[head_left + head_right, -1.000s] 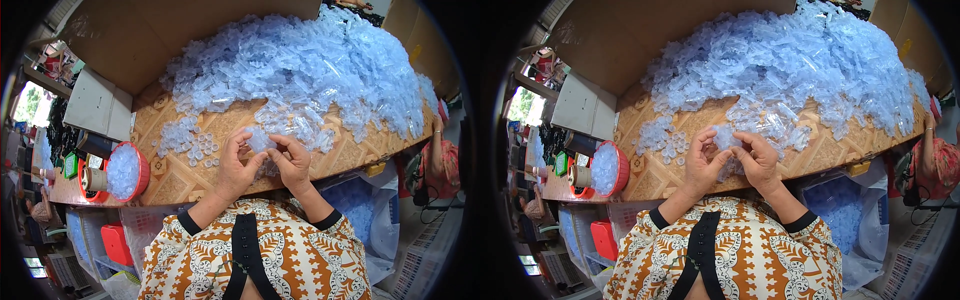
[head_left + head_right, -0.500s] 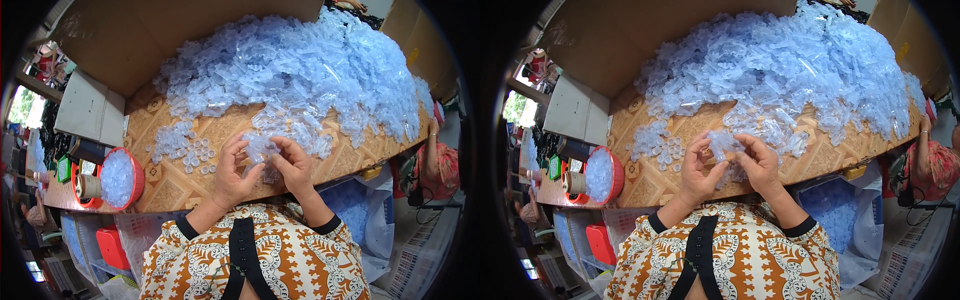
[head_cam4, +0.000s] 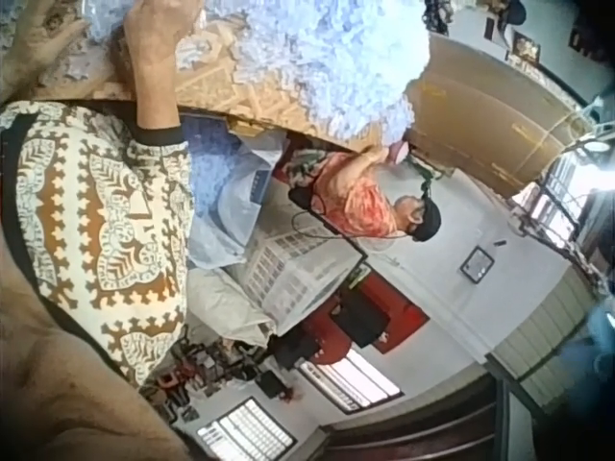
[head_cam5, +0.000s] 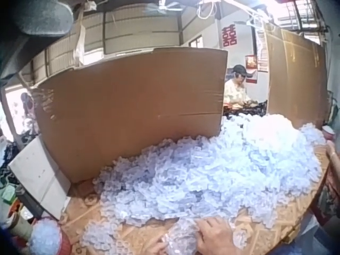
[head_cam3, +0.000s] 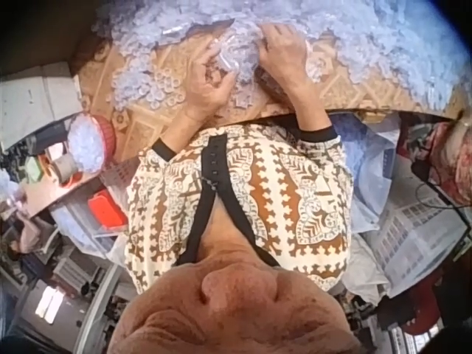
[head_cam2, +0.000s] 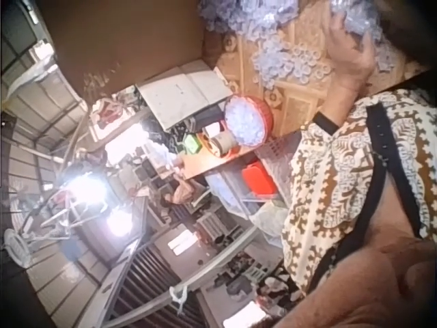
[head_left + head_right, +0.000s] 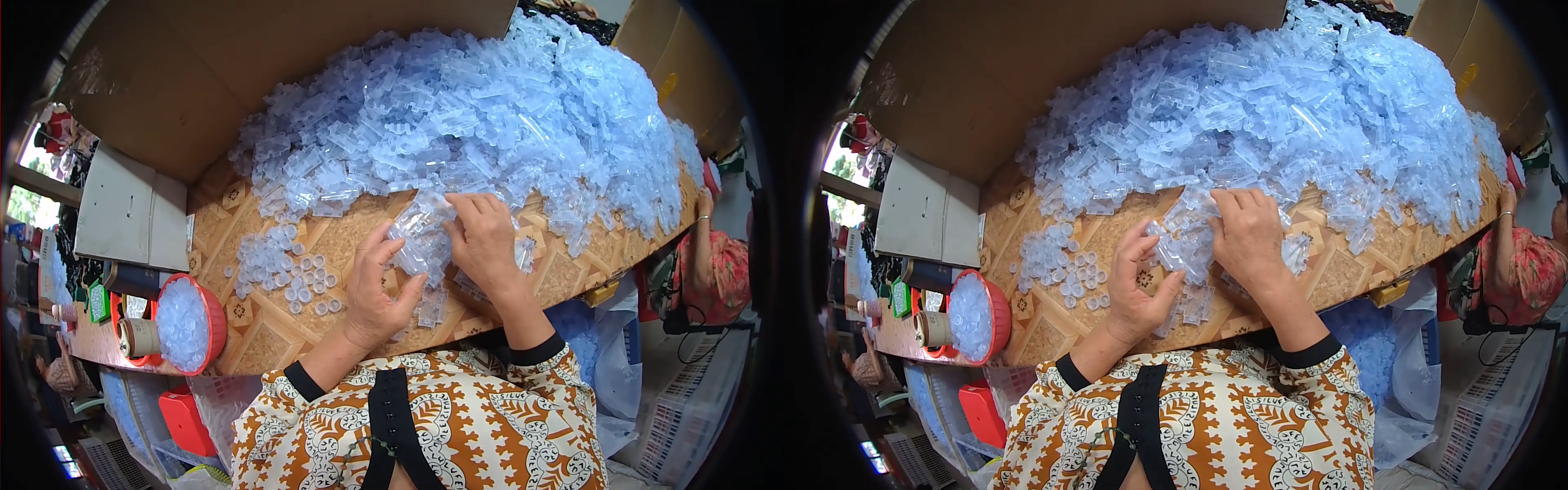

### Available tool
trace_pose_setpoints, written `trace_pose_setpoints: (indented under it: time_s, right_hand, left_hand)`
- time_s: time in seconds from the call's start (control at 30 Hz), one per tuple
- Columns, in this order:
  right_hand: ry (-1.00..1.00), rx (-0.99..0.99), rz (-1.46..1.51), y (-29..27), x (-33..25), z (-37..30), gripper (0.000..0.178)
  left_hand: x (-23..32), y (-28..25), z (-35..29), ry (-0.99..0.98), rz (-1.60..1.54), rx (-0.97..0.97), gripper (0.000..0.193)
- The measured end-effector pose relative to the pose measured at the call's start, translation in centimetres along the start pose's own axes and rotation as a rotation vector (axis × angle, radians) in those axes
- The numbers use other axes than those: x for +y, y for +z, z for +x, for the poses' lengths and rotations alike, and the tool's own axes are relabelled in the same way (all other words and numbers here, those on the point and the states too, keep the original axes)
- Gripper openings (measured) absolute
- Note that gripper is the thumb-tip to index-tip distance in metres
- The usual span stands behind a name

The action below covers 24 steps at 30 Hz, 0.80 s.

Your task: The person assembles small plastic components by fitting and pressing clear plastic pieces and caps together by hand.

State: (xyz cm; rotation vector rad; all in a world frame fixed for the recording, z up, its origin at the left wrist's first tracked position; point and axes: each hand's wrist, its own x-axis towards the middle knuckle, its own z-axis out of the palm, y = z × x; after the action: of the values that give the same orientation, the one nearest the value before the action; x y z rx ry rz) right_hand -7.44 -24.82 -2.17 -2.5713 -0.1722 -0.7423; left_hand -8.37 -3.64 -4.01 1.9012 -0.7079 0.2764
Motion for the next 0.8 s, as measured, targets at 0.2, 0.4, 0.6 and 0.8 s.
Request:
trace_pose_setpoints:
  time_s: [0.2, 0.4, 0.6, 0.8]
  right_hand:
    - [0.004, 0.004, -0.055, 1.0, 0.2, 0.1, 0.041]
    - [0.001, 0.036, -0.037, 1.2, 1.0, 0.1, 0.034]
    - [0.052, 0.123, -0.227, 0.8, 1.9, 0.2, 0.025]
    - [-0.144, 0.006, 0.045, 1.4, -1.4, 0.5, 0.027]
  left_hand:
    - [-0.8, 0.5, 1.0, -0.03, -0.009, 0.023, 0.061]
    - [-2.2, 0.1, 0.4, -0.072, -0.092, 0.027, 0.063]
    - [-1.2, -0.8, 1.0, -0.119, -0.039, 0.016, 0.063]
    - [-1.7, -1.1, 0.3, -0.084, -0.055, 0.06, 0.064]
